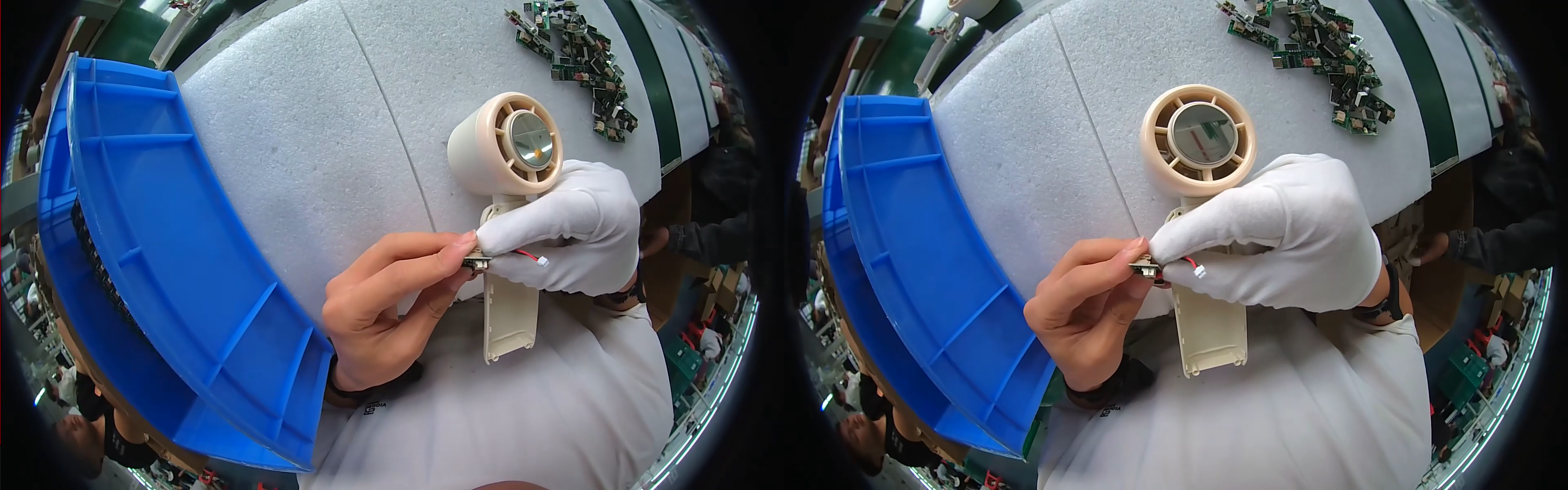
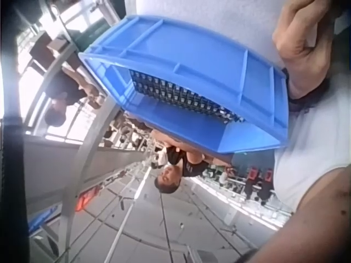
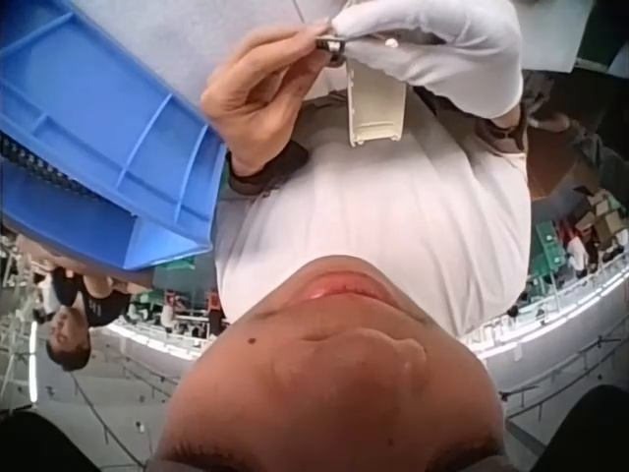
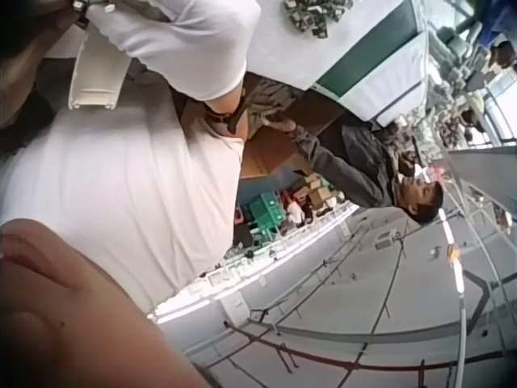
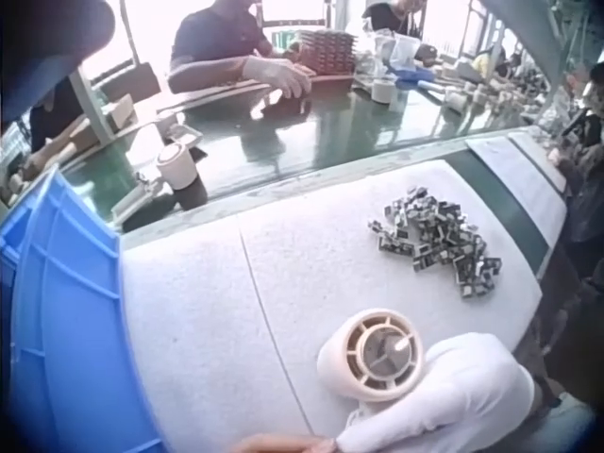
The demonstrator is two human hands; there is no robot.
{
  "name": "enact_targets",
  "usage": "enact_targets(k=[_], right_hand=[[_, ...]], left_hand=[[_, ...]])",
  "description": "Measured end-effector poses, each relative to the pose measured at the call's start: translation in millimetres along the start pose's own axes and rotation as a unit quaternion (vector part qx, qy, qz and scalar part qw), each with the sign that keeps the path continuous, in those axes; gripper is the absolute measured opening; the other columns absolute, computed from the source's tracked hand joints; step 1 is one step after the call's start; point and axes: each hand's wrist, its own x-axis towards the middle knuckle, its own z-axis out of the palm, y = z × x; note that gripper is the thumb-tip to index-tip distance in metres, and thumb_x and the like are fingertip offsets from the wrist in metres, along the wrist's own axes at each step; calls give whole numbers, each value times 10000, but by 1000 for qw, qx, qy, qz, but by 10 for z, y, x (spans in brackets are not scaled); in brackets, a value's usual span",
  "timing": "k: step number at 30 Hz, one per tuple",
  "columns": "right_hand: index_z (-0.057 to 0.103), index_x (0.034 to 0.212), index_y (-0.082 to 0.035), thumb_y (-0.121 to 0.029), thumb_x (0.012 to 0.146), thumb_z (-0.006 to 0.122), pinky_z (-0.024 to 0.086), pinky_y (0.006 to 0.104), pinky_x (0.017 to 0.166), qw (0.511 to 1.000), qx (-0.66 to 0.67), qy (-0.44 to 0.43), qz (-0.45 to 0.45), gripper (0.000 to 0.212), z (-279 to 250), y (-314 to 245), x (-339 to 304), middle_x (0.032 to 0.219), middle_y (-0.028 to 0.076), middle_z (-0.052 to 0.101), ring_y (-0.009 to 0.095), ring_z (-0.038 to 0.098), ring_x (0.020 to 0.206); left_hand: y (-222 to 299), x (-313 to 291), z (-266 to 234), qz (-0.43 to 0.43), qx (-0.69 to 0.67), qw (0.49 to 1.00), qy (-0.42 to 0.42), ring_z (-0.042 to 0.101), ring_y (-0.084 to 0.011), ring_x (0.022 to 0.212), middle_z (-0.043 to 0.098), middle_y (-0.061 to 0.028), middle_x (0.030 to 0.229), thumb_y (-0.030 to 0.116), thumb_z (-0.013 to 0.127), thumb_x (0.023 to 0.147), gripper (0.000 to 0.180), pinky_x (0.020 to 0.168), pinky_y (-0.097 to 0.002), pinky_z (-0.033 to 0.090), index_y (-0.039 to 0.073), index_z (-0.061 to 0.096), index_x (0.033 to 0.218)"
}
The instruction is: The person picks up a circuit board and a fan housing, connects the wires from the housing to the board, and fits the board into the housing. After pressing the components together, the person places the assembled unit on the conveyor belt and reaches for another circuit board.
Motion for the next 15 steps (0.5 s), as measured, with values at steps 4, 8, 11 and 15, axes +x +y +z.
enact_targets(k=[4, 8, 11, 15], right_hand=[[799, 916, -109, -28, 761, 851, 570, 263, 591, 999, -20, -32, -3, 182, -31, 23, 6, 749, 60, 741, 184, 724, 636], [796, 928, -112, -50, 766, 852, 562, 266, 583, 997, -45, -58, -3, 182, -65, 30, 11, 747, 50, 740, 190, 718, 628], [794, 941, -112, -58, 771, 849, 559, 269, 580, 996, -63, -62, -7, 187, -68, 42, 20, 748, 49, 741, 199, 717, 626], [796, 963, -117, -64, 773, 850, 556, 276, 575, 994, -93, -57, -3, 204, -72, 77, 14, 748, 58, 742, 207, 716, 620]], left_hand=[[-15, -29, 2, -6, -3, 1000, -5, 733, -205, 879, 732, -177, 1041, -204, 721, 816, 404, 759, -277, 598, -26, 742, 1178], [-59, -41, -4, 17, 39, 999, -9, 731, -200, 856, 731, -174, 1033, -199, 734, 804, 408, 733, -276, 593, -24, 748, 1173], [-62, -35, 10, 40, 88, 995, -7, 729, -198, 847, 730, -176, 1034, -195, 743, 795, 409, 720, -279, 590, -25, 752, 1167], [-100, -21, 48, 71, 148, 986, 12, 730, -198, 850, 731, -179, 1044, -189, 750, 790, 404, 719, -283, 589, -28, 753, 1160]])
